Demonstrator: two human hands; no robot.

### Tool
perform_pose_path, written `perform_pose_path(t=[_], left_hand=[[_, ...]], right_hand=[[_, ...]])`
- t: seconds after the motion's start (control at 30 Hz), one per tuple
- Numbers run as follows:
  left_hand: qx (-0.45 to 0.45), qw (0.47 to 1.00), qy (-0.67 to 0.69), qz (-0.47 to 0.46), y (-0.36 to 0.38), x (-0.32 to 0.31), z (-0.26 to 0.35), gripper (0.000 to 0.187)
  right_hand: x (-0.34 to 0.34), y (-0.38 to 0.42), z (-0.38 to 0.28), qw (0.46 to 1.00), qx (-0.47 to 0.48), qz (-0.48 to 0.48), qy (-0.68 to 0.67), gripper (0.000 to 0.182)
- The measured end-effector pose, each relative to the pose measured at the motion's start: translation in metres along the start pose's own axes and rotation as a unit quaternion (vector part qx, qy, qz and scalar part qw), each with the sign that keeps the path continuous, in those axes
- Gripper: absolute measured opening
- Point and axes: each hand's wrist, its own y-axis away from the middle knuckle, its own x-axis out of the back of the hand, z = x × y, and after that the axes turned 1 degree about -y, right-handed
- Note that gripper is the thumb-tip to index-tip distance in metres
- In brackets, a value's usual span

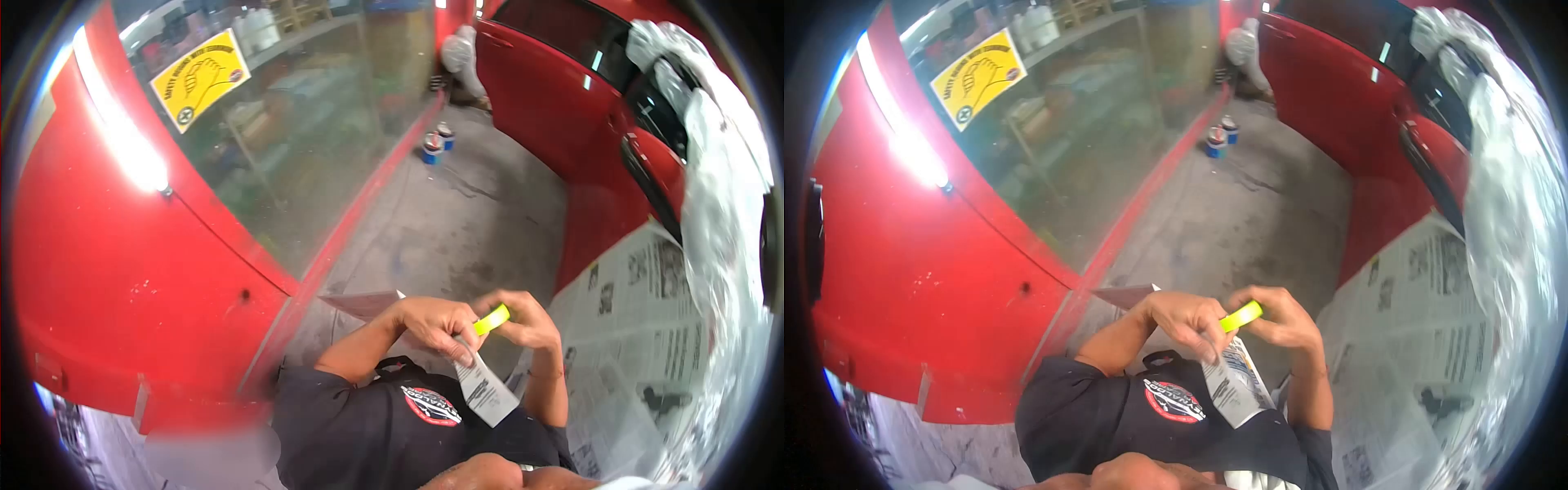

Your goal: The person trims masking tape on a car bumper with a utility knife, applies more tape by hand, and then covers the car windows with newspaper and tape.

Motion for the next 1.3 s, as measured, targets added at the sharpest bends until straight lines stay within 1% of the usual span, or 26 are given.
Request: perform_pose_path(t=[0.03, 0.07, 0.1, 0.13, 0.17, 0.2, 0.23, 0.27, 0.33, 0.37, 0.4, 0.43, 0.5, 0.57, 0.63, 0.7, 0.73, 0.77, 0.8, 0.87, 0.9, 0.97, 1.03, 1.07, 1.2, 1.3], left_hand=[[-0.009, 0.995, -0.040, 0.087, 0.007, 0.011, -0.010, 0.018], [-0.023, 0.983, -0.080, 0.165, 0.010, 0.023, -0.018, 0.018], [-0.023, 0.983, -0.083, 0.162, 0.007, 0.035, -0.024, 0.018], [0.017, 0.967, -0.095, 0.238, 0.006, 0.046, -0.030, 0.018], [0.057, 0.943, -0.106, 0.309, 0.001, 0.057, -0.038, 0.018], [0.069, 0.924, -0.142, 0.349, -0.004, 0.072, -0.053, 0.017], [0.066, 0.927, -0.142, 0.341, -0.013, 0.089, -0.067, 0.017], [0.084, 0.900, -0.216, 0.368, -0.022, 0.109, -0.080, 0.016], [0.083, 0.831, -0.362, 0.414, -0.046, 0.142, -0.103, 0.012], [0.089, 0.830, -0.364, 0.413, -0.060, 0.156, -0.113, 0.012], [0.094, 0.808, -0.427, 0.395, -0.074, 0.173, -0.120, 0.012], [0.097, 0.783, -0.488, 0.373, -0.087, 0.191, -0.128, 0.012], [0.090, 0.810, -0.475, 0.332, -0.109, 0.228, -0.155, 0.012], [0.062, 0.796, -0.449, 0.401, -0.132, 0.270, -0.188, 0.013], [0.102, 0.751, -0.466, 0.457, -0.157, 0.302, -0.204, 0.014], [0.149, 0.714, -0.504, 0.464, -0.181, 0.329, -0.218, 0.016], [0.140, 0.726, -0.495, 0.456, -0.191, 0.341, -0.224, 0.016], [0.141, 0.703, -0.499, 0.487, -0.202, 0.354, -0.230, 0.017], [0.143, 0.678, -0.503, 0.517, -0.214, 0.370, -0.234, 0.017], [0.145, 0.679, -0.491, 0.526, -0.246, 0.409, -0.249, 0.018], [0.160, 0.673, -0.481, 0.539, -0.260, 0.427, -0.258, 0.018], [0.131, 0.683, -0.483, 0.532, -0.292, 0.470, -0.276, 0.017], [0.067, 0.669, -0.496, 0.550, -0.322, 0.503, -0.289, 0.015], [0.030, 0.678, -0.481, 0.555, -0.342, 0.526, -0.296, 0.014], [-0.073, 0.733, -0.362, 0.571, -0.421, 0.621, -0.334, 0.014], [-0.163, 0.758, -0.335, 0.535, -0.486, 0.681, -0.350, 0.013]], right_hand=[[0.010, 0.000, 0.013, 0.994, -0.087, -0.047, -0.050, 0.030], [0.013, -0.002, 0.021, 0.988, -0.053, -0.027, -0.145, 0.026], [0.016, 0.000, 0.034, 0.971, -0.020, -0.002, -0.240, 0.024], [0.017, -0.004, 0.054, 0.947, -0.017, -0.001, -0.322, 0.030], [0.024, -0.002, 0.069, 0.946, -0.017, 0.007, -0.322, 0.030], [0.030, -0.006, 0.072, 0.939, 0.009, 0.069, -0.337, 0.031], [0.038, -0.008, 0.078, 0.927, 0.034, 0.131, -0.351, 0.033], [0.051, -0.006, 0.088, 0.926, 0.038, 0.136, -0.349, 0.033], [0.079, 0.008, 0.119, 0.915, -0.057, 0.312, -0.248, 0.032], [0.094, 0.013, 0.134, 0.893, -0.106, 0.392, -0.194, 0.034], [0.111, 0.014, 0.147, 0.892, -0.104, 0.391, -0.200, 0.034], [0.128, 0.018, 0.160, 0.866, -0.095, 0.452, -0.193, 0.033], [0.159, 0.017, 0.163, 0.811, -0.078, 0.566, -0.125, 0.034], [0.200, 0.010, 0.177, 0.801, -0.064, 0.593, -0.056, 0.030], [0.233, -0.019, 0.174, 0.823, -0.044, 0.565, -0.032, 0.027], [0.264, -0.045, 0.169, 0.857, -0.019, 0.513, -0.048, 0.026], [0.275, -0.059, 0.170, 0.860, -0.009, 0.497, -0.116, 0.026], [0.289, -0.072, 0.175, 0.859, 0.009, 0.478, -0.182, 0.026], [0.301, -0.080, 0.180, 0.872, 0.002, 0.463, -0.160, 0.024], [0.323, -0.091, 0.193, 0.894, -0.059, 0.434, -0.099, 0.023], [0.327, -0.095, 0.200, 0.894, -0.089, 0.439, 0.002, 0.020], [0.333, -0.103, 0.190, 0.899, -0.101, 0.423, 0.055, 0.029], [0.333, -0.111, 0.213, 0.918, -0.091, 0.377, 0.087, 0.032], [0.344, -0.119, 0.218, 0.921, -0.128, 0.353, 0.107, 0.032], [0.397, -0.156, 0.287, 0.866, -0.159, 0.437, 0.183, 0.031], [0.428, -0.171, 0.295, 0.778, -0.228, 0.564, 0.156, 0.033]])
